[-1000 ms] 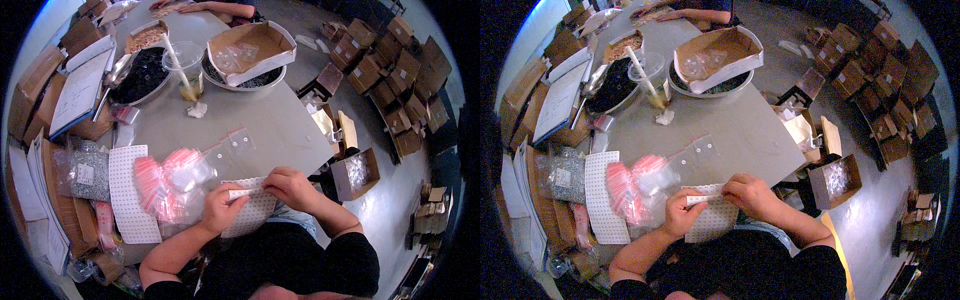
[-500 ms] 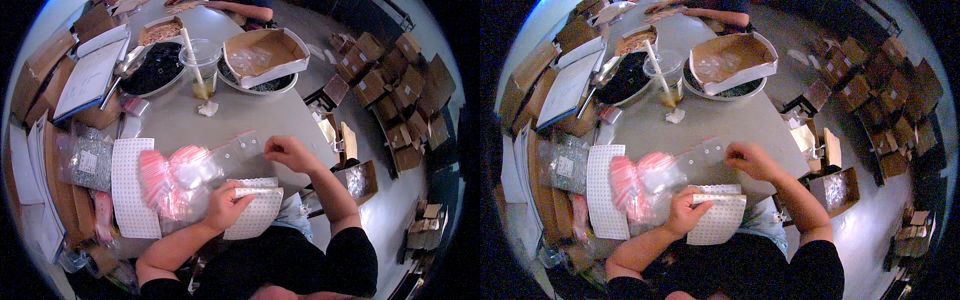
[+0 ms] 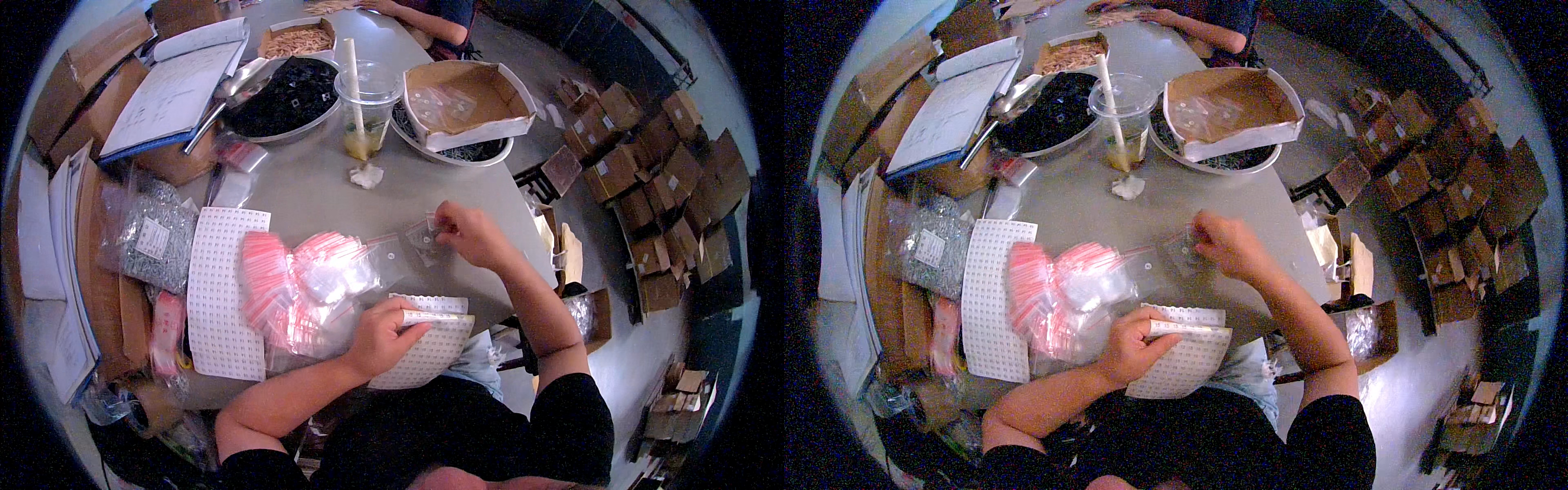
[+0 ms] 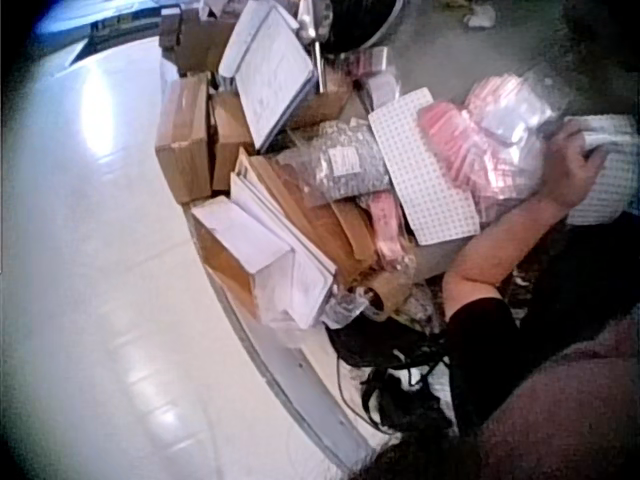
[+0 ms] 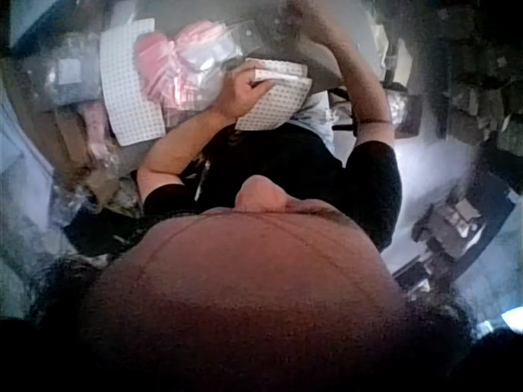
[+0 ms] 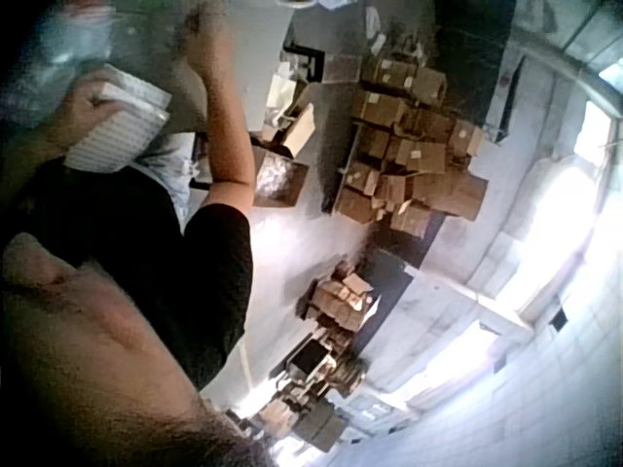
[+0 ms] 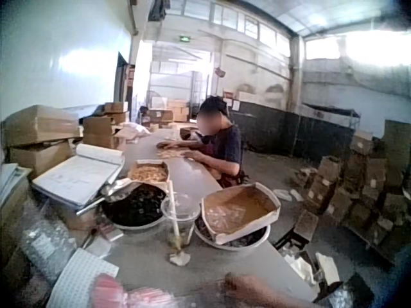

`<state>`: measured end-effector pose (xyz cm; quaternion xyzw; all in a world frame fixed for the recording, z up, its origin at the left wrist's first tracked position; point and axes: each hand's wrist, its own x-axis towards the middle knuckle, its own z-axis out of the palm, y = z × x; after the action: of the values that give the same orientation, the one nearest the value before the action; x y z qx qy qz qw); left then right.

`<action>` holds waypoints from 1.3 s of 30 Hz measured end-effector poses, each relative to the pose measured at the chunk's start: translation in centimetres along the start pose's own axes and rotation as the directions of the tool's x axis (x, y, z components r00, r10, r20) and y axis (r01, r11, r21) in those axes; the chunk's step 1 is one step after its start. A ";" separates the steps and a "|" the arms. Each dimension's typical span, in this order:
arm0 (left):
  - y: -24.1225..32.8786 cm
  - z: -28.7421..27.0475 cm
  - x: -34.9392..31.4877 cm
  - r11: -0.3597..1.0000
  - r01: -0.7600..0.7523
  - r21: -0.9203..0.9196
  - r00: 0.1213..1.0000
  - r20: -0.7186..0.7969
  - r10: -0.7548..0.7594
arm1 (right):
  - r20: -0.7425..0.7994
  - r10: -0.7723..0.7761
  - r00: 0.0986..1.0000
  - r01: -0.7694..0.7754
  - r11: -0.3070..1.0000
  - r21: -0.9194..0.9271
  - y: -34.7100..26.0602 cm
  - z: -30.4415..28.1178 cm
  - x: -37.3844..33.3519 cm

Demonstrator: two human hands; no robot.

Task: The person sits at a table in a warehouse and packs small white circular objects into clear plastic bags. They peel the objects from a sheet, place them into a bag, and set the bag aside. The person repeats this process for multiple items throughout the clip.

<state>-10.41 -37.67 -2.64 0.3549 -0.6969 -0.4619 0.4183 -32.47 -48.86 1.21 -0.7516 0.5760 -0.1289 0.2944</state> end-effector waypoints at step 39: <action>0.7 -0.5 0.2 0.987 0.153 -0.054 0.988 -0.016 -0.155 | 0.197 -0.376 0.906 0.356 0.926 0.128 -2.1 -2.2 -6.4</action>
<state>-10.08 -37.85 -1.84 0.4012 -0.6507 -0.5075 0.3976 -33.91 -43.15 5.13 -0.8420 0.3826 -0.1239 0.3594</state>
